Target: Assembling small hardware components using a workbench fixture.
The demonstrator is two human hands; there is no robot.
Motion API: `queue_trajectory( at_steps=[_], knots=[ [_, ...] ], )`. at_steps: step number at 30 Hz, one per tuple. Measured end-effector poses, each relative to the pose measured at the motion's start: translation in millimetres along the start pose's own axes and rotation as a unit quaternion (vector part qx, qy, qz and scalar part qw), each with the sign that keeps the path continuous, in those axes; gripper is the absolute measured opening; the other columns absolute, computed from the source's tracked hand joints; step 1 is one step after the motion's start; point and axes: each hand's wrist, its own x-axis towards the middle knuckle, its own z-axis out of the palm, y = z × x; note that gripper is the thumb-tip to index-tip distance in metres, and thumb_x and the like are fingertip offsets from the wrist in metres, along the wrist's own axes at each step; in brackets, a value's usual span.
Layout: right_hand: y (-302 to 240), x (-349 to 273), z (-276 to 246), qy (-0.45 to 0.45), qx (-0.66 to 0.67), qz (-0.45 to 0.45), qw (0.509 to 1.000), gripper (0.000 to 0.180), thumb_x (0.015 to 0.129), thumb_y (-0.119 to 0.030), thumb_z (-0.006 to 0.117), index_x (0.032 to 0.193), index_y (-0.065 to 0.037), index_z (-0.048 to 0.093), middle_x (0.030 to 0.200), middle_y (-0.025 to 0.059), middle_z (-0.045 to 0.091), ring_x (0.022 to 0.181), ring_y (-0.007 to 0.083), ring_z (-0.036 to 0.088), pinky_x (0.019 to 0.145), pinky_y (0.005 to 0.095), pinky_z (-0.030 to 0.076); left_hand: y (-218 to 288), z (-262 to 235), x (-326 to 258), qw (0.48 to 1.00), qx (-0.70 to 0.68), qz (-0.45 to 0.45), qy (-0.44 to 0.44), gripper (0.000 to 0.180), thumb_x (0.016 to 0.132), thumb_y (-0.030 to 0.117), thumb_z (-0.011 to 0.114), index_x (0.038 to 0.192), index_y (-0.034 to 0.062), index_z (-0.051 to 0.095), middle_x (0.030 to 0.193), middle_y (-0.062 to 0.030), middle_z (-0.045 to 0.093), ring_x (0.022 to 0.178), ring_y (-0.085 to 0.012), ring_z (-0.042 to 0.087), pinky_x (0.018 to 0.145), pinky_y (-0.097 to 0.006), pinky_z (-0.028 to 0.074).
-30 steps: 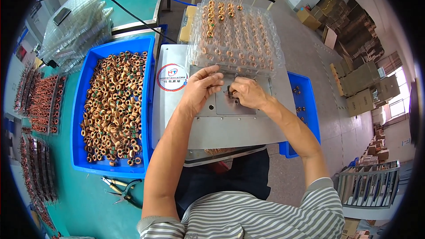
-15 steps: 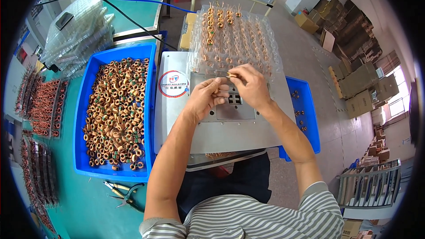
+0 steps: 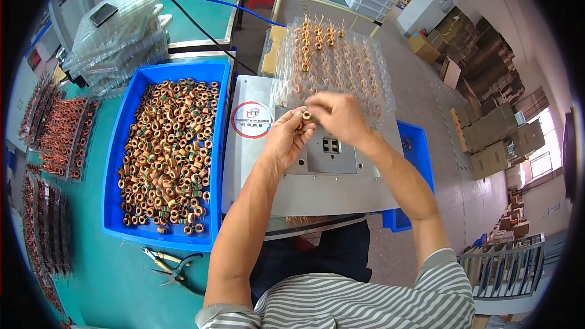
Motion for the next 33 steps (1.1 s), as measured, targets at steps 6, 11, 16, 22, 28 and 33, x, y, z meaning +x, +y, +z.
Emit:
queue_trajectory(
  at_steps=[6,11,16,22,28,33],
  knots=[
    [37,76,-5,0.039,-0.014,0.263,0.964,0.024,0.082,-0.026,0.07,0.087,-0.003,0.073,0.083,0.0168,0.072,0.077,0.0285,0.071,0.071,0.0388,0.054,2,4,-4,1.0,-0.003,0.013,0.007,0.022,0.102,0.016,0.048,0.114,-0.0001,0.057,0.095,-0.0098,0.063,0.081,-0.0183,0.067,0.068,-0.025,0.06],
    [69,102,10,0.006,-0.126,0.313,0.941,0.028,0.075,-0.035,0.076,0.079,-0.007,0.076,0.083,0.0177,0.072,0.081,0.0314,0.071,0.076,0.0425,0.054,3,8,-6,1.0,0.011,0.002,0.009,0.026,0.102,0.018,0.048,0.115,-0.0026,0.054,0.093,-0.0106,0.062,0.086,-0.0224,0.069,0.071,-0.028,0.062],
    [83,109,19,0.03,-0.055,0.341,0.938,0.032,0.069,-0.036,0.08,0.081,-0.006,0.076,0.083,0.0176,0.072,0.08,0.0287,0.071,0.076,0.0402,0.054,5,9,-8,0.998,0.052,0.008,0.017,0.027,0.102,0.019,0.047,0.116,-0.0034,0.054,0.093,-0.0108,0.062,0.087,-0.0228,0.069,0.071,-0.027,0.062],
    [87,98,13,0.096,0.149,0.335,0.926,0.025,0.075,-0.024,0.076,0.083,-0.002,0.069,0.073,0.011,0.068,0.073,0.0194,0.069,0.065,0.0346,0.055,1,6,-4,0.995,0.093,0.005,0.022,0.029,0.103,0.019,0.046,0.12,-0.0038,0.053,0.096,-0.0112,0.063,0.085,-0.0205,0.068,0.069,-0.025,0.06],
    [57,51,-19,0.158,0.302,0.271,0.9,0.018,0.088,-0.012,0.064,0.096,0.003,0.058,0.089,0.0106,0.065,0.074,0.0139,0.066,0.058,0.0251,0.054,0,9,-6,0.993,0.114,-0.004,0.018,0.029,0.103,0.017,0.046,0.122,-0.0036,0.053,0.1,-0.0126,0.065,0.083,-0.0185,0.068,0.064,-0.024,0.056],
    [42,-23,-47,0.026,0.245,0.247,0.937,0.012,0.092,-0.011,0.063,0.096,0.0,0.059,0.086,0.004,0.064,0.072,0.0068,0.059,0.058,0.0218,0.047,-2,8,-1,0.994,0.112,0.002,0.006,0.028,0.102,0.019,0.047,0.118,-0.0031,0.055,0.099,-0.0118,0.065,0.082,-0.0187,0.068,0.066,-0.024,0.058]
  ],
)
